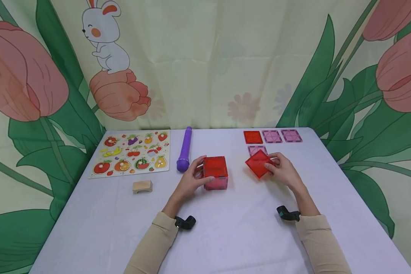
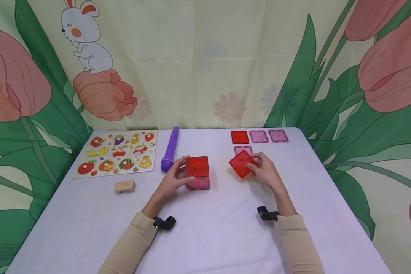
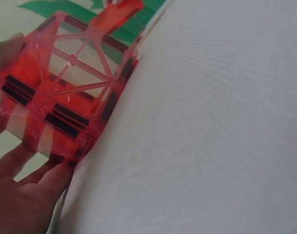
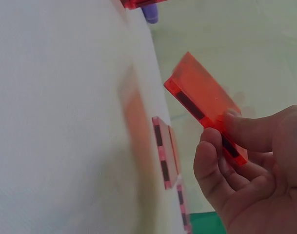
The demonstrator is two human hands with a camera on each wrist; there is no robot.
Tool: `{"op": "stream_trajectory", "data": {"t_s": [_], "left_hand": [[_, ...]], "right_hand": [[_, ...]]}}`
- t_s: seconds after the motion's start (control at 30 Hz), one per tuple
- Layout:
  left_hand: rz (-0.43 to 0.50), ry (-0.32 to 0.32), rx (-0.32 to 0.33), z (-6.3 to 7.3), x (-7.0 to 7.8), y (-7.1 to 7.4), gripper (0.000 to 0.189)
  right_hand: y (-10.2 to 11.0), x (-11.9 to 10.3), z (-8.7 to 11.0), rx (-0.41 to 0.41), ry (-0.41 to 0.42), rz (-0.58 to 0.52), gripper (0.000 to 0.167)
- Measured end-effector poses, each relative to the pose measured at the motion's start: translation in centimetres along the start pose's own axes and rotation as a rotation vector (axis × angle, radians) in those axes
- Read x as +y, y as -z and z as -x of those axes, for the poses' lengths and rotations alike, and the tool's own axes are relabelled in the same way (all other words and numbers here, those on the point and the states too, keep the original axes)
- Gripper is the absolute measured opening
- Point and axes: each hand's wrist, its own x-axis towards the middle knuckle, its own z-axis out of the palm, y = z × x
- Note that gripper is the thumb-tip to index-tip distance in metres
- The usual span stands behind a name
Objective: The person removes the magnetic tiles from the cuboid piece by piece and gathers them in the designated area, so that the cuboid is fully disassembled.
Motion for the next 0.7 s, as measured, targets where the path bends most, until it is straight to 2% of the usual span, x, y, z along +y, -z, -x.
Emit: {"op": "stream_trajectory", "data": {"t_s": [0.27,0.7], "left_hand": [[0.002,-0.004,-0.001,0.1,-0.1,0.0,0.082],[-0.007,0.000,-0.003,0.1,0.0,0.0,0.081]], "right_hand": [[1.3,1.1,-0.8,0.115,-0.052,-0.074,0.054],[3.0,2.4,-2.2,0.275,-0.157,-0.085,0.054]]}}
